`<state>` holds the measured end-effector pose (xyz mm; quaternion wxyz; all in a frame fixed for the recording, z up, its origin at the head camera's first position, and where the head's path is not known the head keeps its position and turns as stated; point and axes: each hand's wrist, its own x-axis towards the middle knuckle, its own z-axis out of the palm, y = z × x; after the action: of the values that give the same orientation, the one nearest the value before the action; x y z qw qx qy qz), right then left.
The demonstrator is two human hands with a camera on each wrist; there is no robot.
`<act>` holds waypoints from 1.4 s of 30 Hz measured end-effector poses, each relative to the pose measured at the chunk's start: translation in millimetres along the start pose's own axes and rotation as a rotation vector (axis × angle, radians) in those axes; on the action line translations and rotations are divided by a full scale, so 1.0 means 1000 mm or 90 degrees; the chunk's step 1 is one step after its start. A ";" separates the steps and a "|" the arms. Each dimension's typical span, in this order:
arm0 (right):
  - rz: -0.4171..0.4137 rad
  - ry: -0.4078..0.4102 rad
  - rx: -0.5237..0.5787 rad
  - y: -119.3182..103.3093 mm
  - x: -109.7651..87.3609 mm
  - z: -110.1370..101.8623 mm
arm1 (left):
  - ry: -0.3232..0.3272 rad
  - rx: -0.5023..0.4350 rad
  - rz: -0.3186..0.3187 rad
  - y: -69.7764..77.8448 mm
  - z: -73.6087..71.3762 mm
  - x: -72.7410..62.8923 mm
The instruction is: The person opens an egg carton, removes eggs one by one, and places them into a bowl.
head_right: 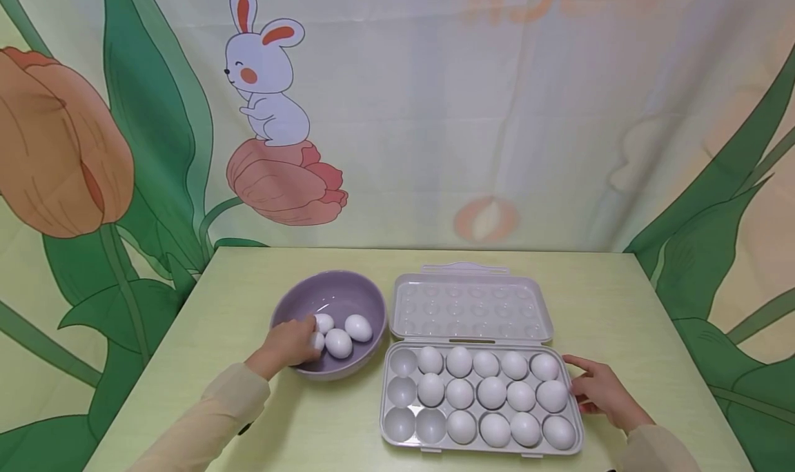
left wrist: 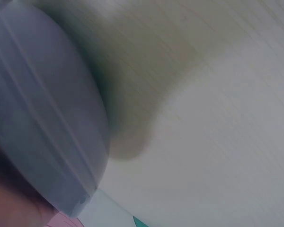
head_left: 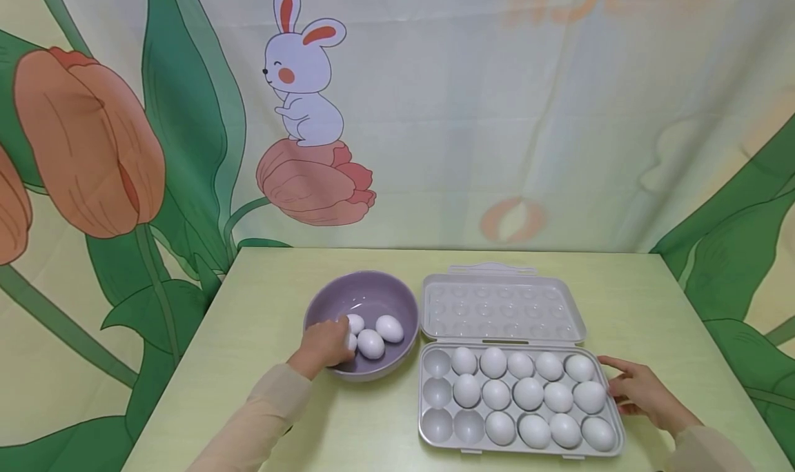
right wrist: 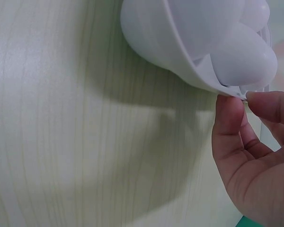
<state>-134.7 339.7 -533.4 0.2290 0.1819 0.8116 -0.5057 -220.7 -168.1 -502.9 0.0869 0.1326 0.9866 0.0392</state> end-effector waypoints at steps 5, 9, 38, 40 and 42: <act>0.001 -0.001 0.004 0.000 0.000 0.000 | 0.013 0.006 0.001 0.001 0.003 0.000; 0.002 -0.003 0.006 0.000 0.000 0.000 | 0.016 0.004 0.004 0.001 0.003 0.000; -0.001 -0.003 0.006 0.000 0.000 0.000 | 0.160 -0.042 0.240 0.124 0.004 -0.018; 0.001 -0.002 0.007 0.000 0.000 0.000 | 0.136 -0.039 0.242 0.132 0.012 -0.018; -0.001 -0.004 0.007 0.000 0.000 0.000 | 0.118 -0.041 0.239 0.139 0.018 -0.018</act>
<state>-134.5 339.8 -533.3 0.2299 0.1808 0.8085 -0.5107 -165.3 -38.2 -504.2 -0.0092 0.3071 0.9466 0.0980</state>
